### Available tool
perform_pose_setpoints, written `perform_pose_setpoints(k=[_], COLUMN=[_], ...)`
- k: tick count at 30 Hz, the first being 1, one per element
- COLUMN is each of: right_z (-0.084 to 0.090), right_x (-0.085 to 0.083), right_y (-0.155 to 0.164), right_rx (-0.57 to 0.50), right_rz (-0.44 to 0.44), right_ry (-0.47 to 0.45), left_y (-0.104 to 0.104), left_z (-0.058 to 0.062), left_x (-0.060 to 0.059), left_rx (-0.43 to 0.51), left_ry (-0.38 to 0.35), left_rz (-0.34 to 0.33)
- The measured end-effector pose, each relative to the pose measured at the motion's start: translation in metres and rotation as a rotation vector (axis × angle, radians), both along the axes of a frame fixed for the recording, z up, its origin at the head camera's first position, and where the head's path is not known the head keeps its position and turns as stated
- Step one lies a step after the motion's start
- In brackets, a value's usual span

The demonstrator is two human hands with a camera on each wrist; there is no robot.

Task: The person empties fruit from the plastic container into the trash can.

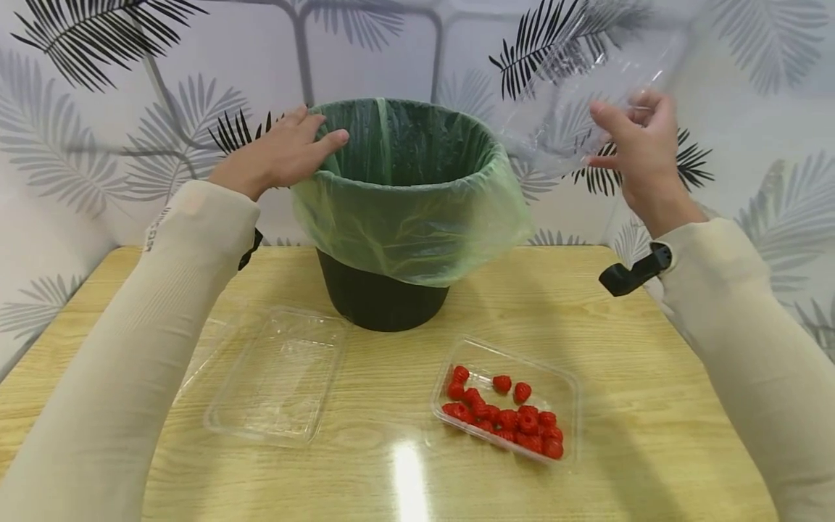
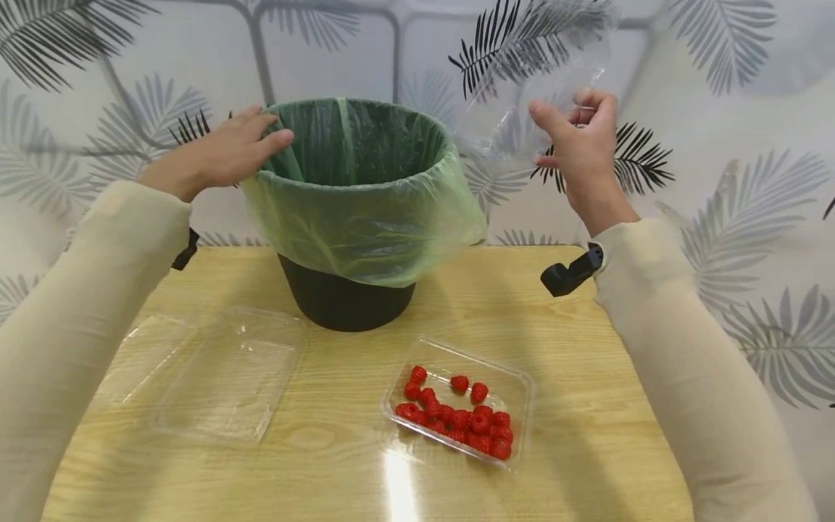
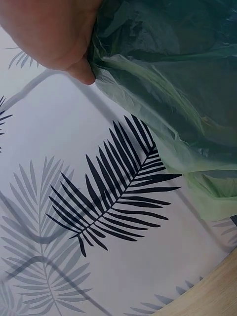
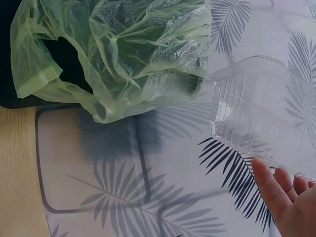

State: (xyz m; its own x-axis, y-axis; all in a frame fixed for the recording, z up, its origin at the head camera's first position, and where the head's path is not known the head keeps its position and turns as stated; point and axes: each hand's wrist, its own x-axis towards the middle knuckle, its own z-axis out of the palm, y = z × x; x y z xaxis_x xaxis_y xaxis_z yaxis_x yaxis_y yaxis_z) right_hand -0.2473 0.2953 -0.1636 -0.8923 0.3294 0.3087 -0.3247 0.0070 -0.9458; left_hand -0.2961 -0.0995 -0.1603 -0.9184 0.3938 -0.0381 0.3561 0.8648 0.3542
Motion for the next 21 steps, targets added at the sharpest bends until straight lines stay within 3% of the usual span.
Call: perform_pose_setpoints(k=[9,15,21], right_z=[-0.019,-0.043,-0.072], right_x=[0.011,0.014,0.012], right_y=[0.022,0.037,0.048], right_rx=[0.028,0.020,0.076], right_rz=[-0.020,-0.019,-0.022], right_ry=[-0.042,-0.076,-0.138], left_y=[0.001,0.001,0.000], left_z=[0.000,0.000,-0.003], left_x=[0.001,0.001,0.000], left_rx=[0.004,0.000,0.000], left_ry=[-0.005,0.008,0.026], left_rz=[0.007,-0.003,0.005])
